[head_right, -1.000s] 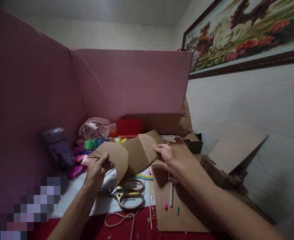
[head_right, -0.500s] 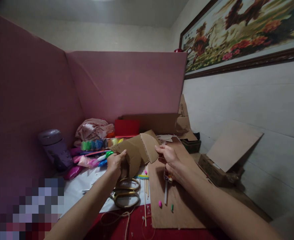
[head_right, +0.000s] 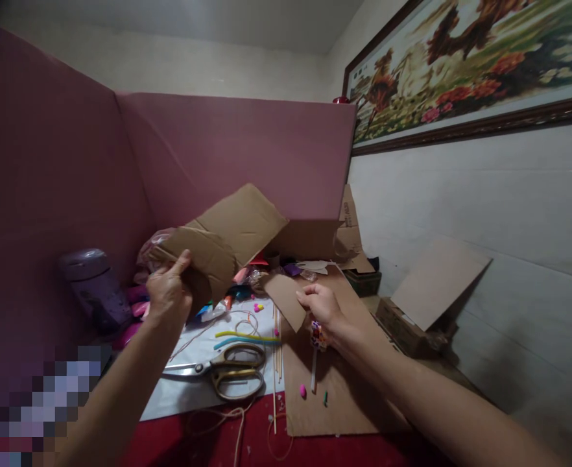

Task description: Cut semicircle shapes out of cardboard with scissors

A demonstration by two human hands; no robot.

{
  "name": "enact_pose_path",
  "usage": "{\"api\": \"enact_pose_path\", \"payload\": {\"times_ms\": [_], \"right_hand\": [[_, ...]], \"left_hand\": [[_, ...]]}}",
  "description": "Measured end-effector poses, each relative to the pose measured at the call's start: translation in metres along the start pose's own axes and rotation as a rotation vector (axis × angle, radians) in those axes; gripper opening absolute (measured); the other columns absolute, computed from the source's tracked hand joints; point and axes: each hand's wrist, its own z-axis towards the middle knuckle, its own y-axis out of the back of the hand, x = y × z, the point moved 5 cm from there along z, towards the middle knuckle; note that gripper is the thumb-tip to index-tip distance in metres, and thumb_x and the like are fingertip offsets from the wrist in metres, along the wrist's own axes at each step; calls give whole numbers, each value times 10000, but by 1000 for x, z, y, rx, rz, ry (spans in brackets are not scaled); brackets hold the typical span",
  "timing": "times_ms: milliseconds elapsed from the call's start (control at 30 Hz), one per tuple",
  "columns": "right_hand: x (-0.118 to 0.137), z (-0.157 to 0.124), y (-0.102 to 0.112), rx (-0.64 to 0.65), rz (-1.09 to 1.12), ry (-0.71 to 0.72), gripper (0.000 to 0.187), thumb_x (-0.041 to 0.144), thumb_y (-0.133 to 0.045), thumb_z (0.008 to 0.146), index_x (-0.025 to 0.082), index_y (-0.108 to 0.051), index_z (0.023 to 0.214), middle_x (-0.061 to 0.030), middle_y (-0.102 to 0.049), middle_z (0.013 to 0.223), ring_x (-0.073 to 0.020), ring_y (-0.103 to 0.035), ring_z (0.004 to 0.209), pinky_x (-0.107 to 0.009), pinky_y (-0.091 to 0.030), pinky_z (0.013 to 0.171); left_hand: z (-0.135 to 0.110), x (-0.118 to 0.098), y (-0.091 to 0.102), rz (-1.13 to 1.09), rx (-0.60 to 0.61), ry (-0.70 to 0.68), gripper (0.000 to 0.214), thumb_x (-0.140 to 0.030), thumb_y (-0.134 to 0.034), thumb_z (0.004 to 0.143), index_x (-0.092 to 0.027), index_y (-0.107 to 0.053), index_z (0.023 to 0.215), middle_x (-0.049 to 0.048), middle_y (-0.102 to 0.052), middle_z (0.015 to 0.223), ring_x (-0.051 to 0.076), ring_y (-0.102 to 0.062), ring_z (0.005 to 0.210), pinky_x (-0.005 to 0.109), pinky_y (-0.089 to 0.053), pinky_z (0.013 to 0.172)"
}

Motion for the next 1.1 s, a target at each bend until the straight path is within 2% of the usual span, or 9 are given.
{"api": "enact_pose_path", "payload": {"times_ms": [100, 200, 333, 467, 567, 733, 900, 1000, 1100], "right_hand": [[-18, 10, -19, 53, -95, 16, 102, 208, -653, 605, 204, -559, 566, 47, -467, 421, -96, -381, 346, -230, -275, 360], [-28, 17, -44, 107, -145, 61, 109, 214, -664, 596, 219, -565, 550, 42, -486, 432, -130, -445, 407, -245, -330, 397], [-14, 11, -85, 240, -123, 174, 228, 306, -775, 520, 201, -624, 656, -2, -622, 662, -183, -580, 680, -258, -441, 553], [9, -12, -128, 449, -5, 217, 481, 602, -624, 664, 181, -649, 895, -57, -675, 878, -210, -616, 822, -281, -488, 627], [17, -24, -143, 445, 120, 226, 514, 597, -537, 756, 173, -594, 1041, -79, -672, 979, -207, -628, 853, -297, -504, 673], [19, -21, -131, 330, 405, 186, 408, 440, -673, 699, 173, -594, 997, -85, -678, 1011, -228, -629, 904, -323, -513, 724], [35, -11, -97, 286, 385, 169, 296, 411, -684, 673, 209, -608, 875, -50, -692, 954, -224, -646, 843, -323, -516, 678], [45, -10, -82, 351, 250, 152, 240, 397, -672, 674, 203, -624, 806, -60, -698, 895, -240, -636, 856, -334, -509, 690], [53, -11, -73, 339, 72, 229, 191, 374, -649, 697, 213, -624, 794, -60, -690, 903, -249, -614, 899, -338, -490, 727]], "left_hand": [[-3, -26, 5, -83, -43, -47, 165, -46, -700, 595, -147, -583, 653, -55, -640, 683, 78, -603, 659, 226, -484, 761], [-12, -34, 14, -130, -65, -34, 162, -17, -672, 625, -145, -598, 691, -48, -652, 686, 84, -617, 676, 240, -487, 786], [-22, -25, 21, -156, -55, 57, 143, -20, -651, 663, -137, -618, 739, -17, -674, 700, 105, -632, 675, 266, -500, 777], [-33, -7, 20, -178, 8, 153, 95, -76, -628, 721, -140, -626, 791, 3, -685, 730, 112, -639, 711, 262, -499, 778], [-44, 8, 17, -173, 86, 224, 102, -126, -656, 714, -141, -621, 809, 19, -685, 770, 130, -643, 737, 274, -510, 755], [-56, 25, 23, -101, 168, 302, 250, -195, -757, 615, -141, -583, 786, 27, -647, 772, 129, -625, 639, 254, -513, 604], [-43, 10, 36, -37, 157, 125, 357, -365, -739, 634, -225, -501, 861, -15, -606, 843, 155, -636, 756, 314, -533, 673], [-39, 5, 26, 37, 388, 227, 385, -485, -641, 704, -219, -547, 966, 49, -643, 931, 183, -642, 780, 304, -534, 642], [-49, 14, 11, 100, 641, 436, 398, -382, -704, 671, -156, -603, 983, 96, -672, 894, 211, -652, 762, 293, -537, 627]]}}
